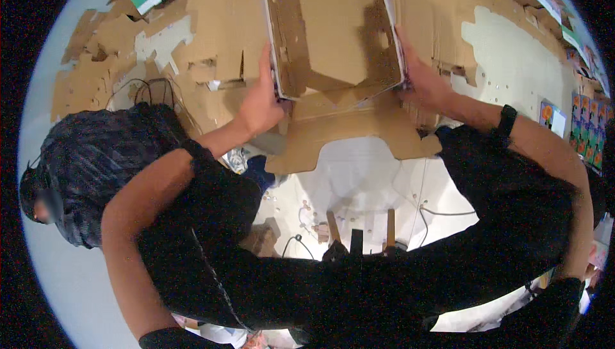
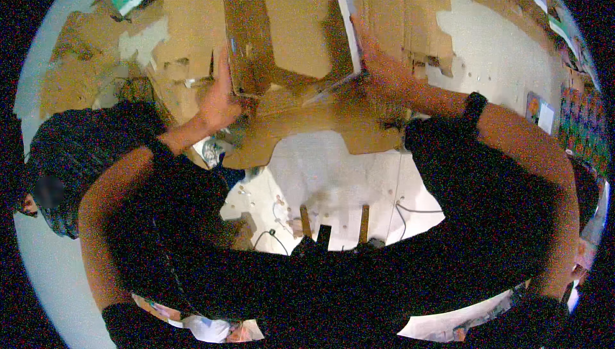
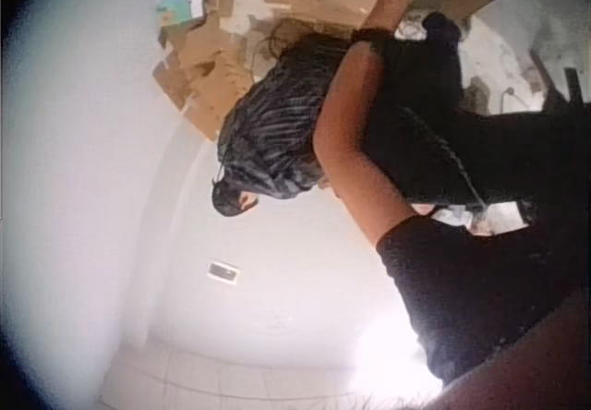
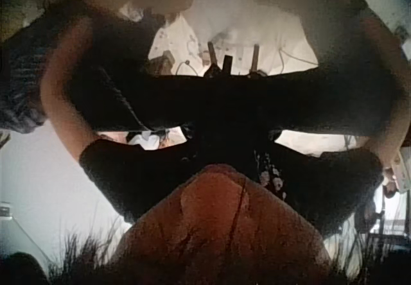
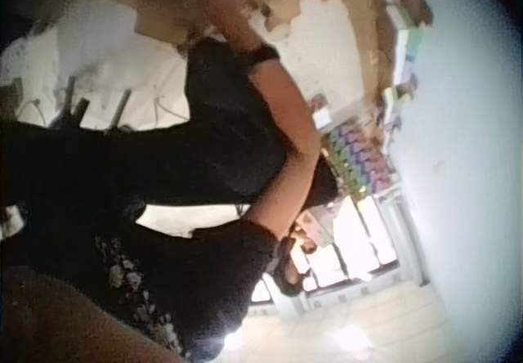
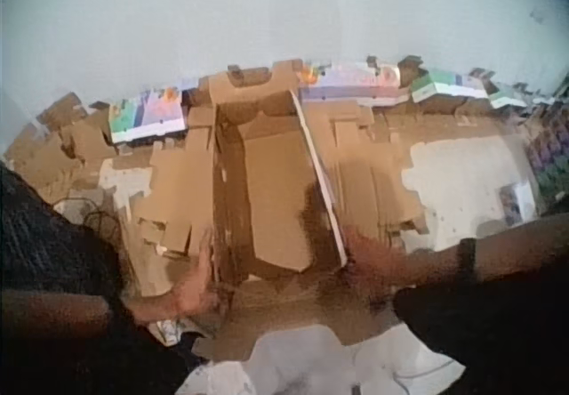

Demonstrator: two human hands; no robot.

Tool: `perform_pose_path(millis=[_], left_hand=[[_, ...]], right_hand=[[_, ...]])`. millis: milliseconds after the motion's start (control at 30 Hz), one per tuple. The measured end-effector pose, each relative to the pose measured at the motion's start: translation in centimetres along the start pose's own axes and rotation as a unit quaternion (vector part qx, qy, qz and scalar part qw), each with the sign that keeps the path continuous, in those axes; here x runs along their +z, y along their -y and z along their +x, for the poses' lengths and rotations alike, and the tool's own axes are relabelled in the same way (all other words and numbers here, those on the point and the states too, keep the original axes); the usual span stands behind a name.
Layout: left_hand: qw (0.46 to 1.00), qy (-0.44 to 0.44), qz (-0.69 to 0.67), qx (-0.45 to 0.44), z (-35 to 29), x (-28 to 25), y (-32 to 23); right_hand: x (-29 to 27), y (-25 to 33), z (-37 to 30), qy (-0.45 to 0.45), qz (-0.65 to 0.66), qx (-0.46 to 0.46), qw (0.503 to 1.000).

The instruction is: Assemble several cardboard fruit shipping boxes from flat components.

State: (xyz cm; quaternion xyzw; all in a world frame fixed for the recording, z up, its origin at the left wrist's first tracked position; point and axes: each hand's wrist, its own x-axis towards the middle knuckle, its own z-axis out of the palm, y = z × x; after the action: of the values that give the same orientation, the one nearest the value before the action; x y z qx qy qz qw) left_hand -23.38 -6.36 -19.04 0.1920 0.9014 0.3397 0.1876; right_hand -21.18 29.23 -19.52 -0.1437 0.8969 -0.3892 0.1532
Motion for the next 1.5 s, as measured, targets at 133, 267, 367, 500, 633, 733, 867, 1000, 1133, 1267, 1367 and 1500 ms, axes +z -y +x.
perform_pose_path(millis=[133, 267, 367, 500, 633, 733, 867, 1000, 1133, 1267, 1367, 1500], left_hand=[[0.996, -0.078, -0.048, -0.009, 2.2, -2.5, -0.7], [0.991, -0.123, -0.035, 0.029, 4.4, -7.4, -4.5], [0.982, -0.154, -0.099, 0.036, 3.1, -11.8, -8.6], [0.980, -0.150, -0.115, 0.069, -0.5, -17.0, -15.7], [0.947, -0.235, 0.041, 0.214, -8.2, -21.3, -23.4], [0.930, -0.231, 0.116, 0.261, -13.4, -22.1, -28.7], [0.923, -0.214, 0.128, 0.292, -19.5, -20.0, -31.8], [0.939, -0.177, 0.154, 0.252, -25.3, -14.6, -30.2], [0.947, -0.173, 0.152, 0.223, -29.0, -9.8, -28.0], [0.947, -0.106, 0.220, 0.209, -31.3, -7.4, -27.9], [0.954, -0.083, 0.212, 0.193, -32.3, -7.3, -28.3], [0.955, 0.026, 0.244, 0.168, -34.8, -8.2, -29.6]], right_hand=[[-2.9, 1.2, 1.7, -0.009, -0.020, -0.006, 1.000], [-10.0, 5.2, 4.1, -0.056, -0.118, -0.065, 0.989], [-13.8, 10.9, 2.6, -0.142, -0.139, -0.108, 0.974], [-18.4, 19.1, -2.9, -0.180, -0.159, -0.137, 0.961], [-19.6, 26.7, -10.7, -0.276, -0.242, -0.218, 0.904], [-19.5, 30.7, -16.9, -0.277, -0.241, -0.229, 0.902], [-16.2, 32.4, -23.2, -0.287, -0.212, -0.213, 0.909], [-11.0, 30.7, -27.5, -0.265, -0.206, -0.192, 0.922], [-7.4, 29.1, -30.8, -0.190, -0.177, -0.161, 0.952], [-5.5, 29.0, -32.7, -0.160, -0.199, -0.166, 0.953], [-5.4, 29.1, -33.8, -0.119, -0.202, -0.151, 0.960], [-5.6, 29.4, -35.6, -0.048, -0.238, -0.168, 0.955]])
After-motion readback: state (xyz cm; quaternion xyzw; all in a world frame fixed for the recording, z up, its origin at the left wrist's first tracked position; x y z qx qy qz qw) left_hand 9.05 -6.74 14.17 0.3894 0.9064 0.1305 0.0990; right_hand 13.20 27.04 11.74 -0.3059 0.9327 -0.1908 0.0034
